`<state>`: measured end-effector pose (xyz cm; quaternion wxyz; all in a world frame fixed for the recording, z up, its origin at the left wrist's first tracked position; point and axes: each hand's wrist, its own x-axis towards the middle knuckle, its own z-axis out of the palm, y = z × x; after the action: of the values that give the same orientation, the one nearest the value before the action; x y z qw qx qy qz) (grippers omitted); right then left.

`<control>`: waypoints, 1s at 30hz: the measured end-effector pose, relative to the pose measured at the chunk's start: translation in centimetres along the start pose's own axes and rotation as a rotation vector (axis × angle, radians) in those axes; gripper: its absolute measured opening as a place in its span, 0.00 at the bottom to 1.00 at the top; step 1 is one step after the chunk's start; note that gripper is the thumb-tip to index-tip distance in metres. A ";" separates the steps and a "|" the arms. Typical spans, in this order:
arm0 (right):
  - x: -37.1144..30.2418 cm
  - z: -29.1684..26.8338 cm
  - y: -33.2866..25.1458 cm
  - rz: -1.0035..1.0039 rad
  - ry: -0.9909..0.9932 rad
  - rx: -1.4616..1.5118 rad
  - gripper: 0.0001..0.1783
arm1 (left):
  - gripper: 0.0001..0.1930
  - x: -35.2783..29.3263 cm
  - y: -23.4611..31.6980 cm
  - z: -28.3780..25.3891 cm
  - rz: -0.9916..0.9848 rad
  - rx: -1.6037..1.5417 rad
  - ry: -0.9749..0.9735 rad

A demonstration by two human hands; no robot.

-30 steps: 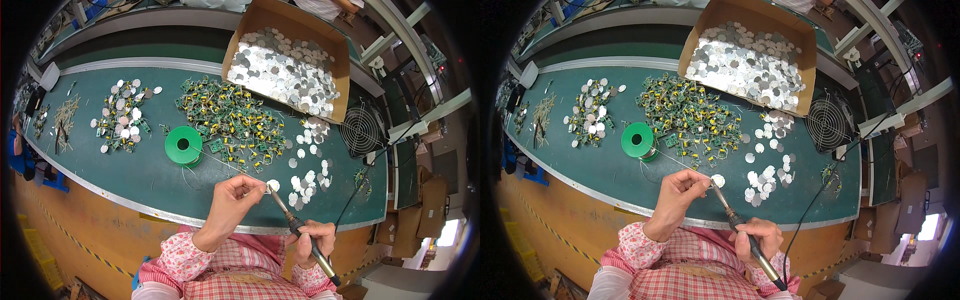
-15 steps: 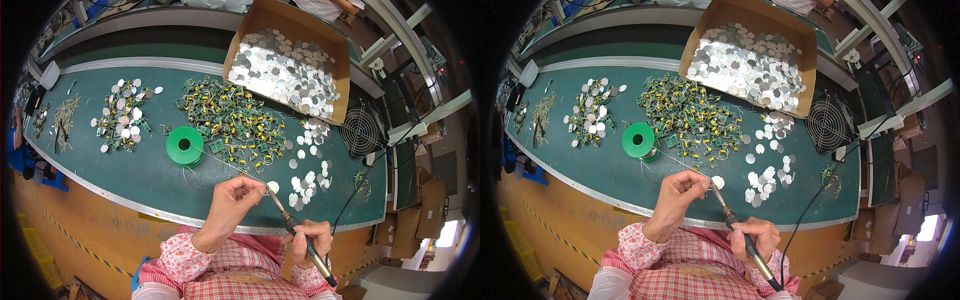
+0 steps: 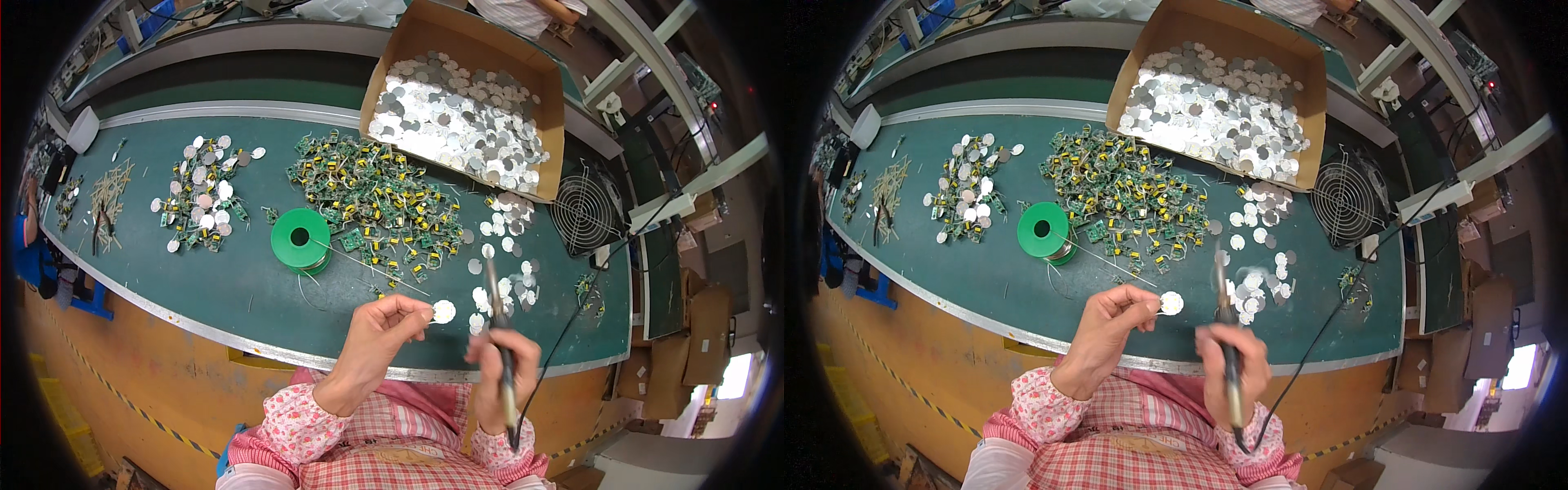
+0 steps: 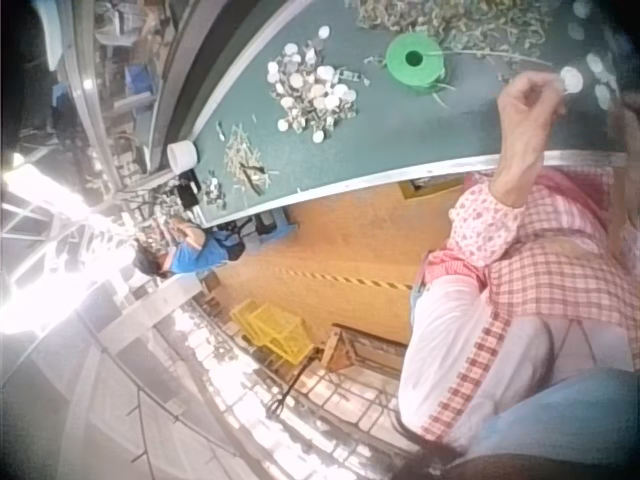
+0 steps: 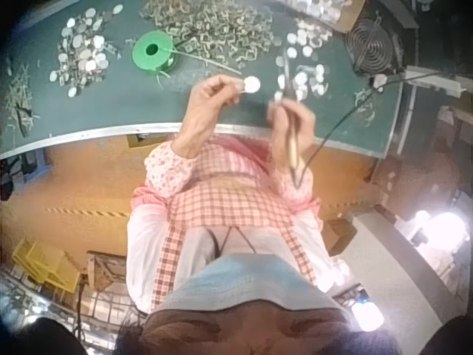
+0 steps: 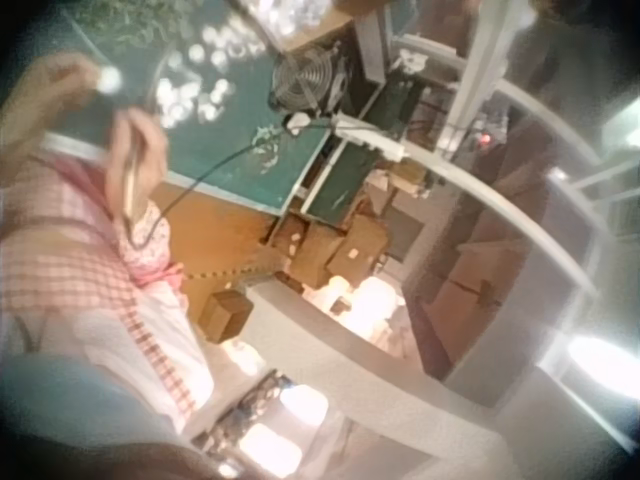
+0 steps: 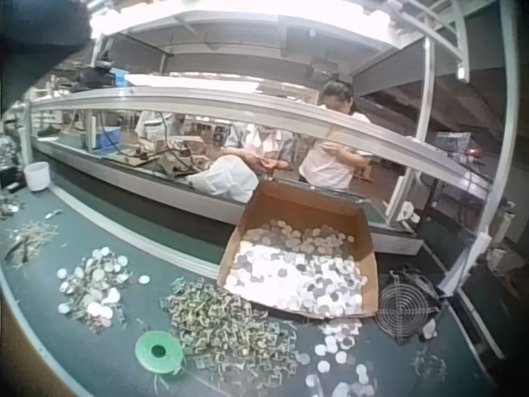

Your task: The person solders wiring onto small circular LED components at an assembly line using a soldering iron.

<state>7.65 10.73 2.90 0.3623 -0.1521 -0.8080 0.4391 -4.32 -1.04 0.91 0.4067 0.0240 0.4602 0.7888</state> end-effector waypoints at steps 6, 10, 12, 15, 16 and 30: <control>0.6 1.1 0.3 0.281 -0.071 0.246 0.17 | 0.07 -1.1 0.0 0.3 -0.075 0.143 -0.149; 0.9 0.6 0.5 0.252 -0.122 0.225 0.15 | 0.09 -0.8 -0.2 -0.5 -0.075 0.378 -0.305; 1.1 0.5 0.4 0.235 -0.150 0.217 0.15 | 0.09 -0.7 -0.2 -0.5 -0.090 0.407 -0.342; 1.2 0.4 0.5 0.202 -0.175 0.207 0.15 | 0.07 -0.7 0.3 -0.2 -0.037 0.374 -0.340; 1.2 0.4 0.6 0.185 -0.173 0.205 0.15 | 0.06 -0.6 0.9 -0.2 -0.080 0.470 -0.366; 1.6 0.2 0.0 0.222 -0.201 0.214 0.13 | 0.08 -0.3 0.1 -0.5 0.191 0.615 -0.202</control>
<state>6.39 11.53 3.60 0.2432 -0.1566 -0.7671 0.5727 -4.40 -1.61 0.79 0.3485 0.2666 0.6296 0.6411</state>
